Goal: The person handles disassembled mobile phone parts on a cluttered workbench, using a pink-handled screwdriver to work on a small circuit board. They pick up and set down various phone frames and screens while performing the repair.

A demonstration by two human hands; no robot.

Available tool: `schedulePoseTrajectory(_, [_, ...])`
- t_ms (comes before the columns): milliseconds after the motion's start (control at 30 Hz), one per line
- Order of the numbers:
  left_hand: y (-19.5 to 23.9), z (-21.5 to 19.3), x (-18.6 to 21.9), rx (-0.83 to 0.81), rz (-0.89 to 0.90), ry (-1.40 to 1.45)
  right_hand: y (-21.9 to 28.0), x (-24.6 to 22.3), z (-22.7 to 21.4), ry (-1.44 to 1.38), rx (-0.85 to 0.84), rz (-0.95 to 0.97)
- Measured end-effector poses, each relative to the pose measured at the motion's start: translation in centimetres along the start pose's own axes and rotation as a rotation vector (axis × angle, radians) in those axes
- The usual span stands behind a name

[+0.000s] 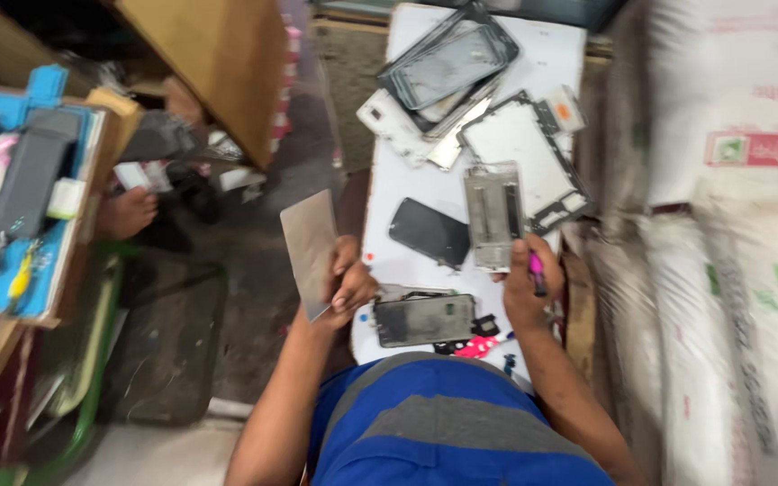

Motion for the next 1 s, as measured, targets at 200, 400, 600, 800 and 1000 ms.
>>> schedulePoseTrajectory(200, [-0.7, 0.9, 0.2, 0.579, 0.05, -0.514, -0.6, -0.5, 0.3, -0.072, 0.052, 0.052])
schedulePoseTrajectory(400, [-0.3, -0.1, 0.2, 0.608, 0.074, -1.02, -0.6, -1.0, 0.4, -0.078, 0.035, 0.049])
schedulePoseTrajectory(600, [0.0, 2.0, 0.7, 0.562, 0.196, -1.272, -0.8, -1.7, 0.4, 0.079, 0.057, -0.049])
schedulePoseTrajectory(800, [0.2, 3.3, 2.0, 0.627, 0.28, -1.195, -0.6, -1.5, 0.6, 0.1, -0.042, -0.166])
schedulePoseTrajectory(1000, [0.7, 2.7, 1.5, 0.68, 0.362, -1.074, 0.0, -1.2, 0.2, 0.181, -0.148, -0.342])
Point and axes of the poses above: each hand's wrist, its own y-axis away from the middle knuckle, its own z-axis out of the palm, x = y × z, the point moved 4 cm from there along -y, towards the middle knuckle, and after that the axes turned 5 degrees about x, right-handed, at the moved point
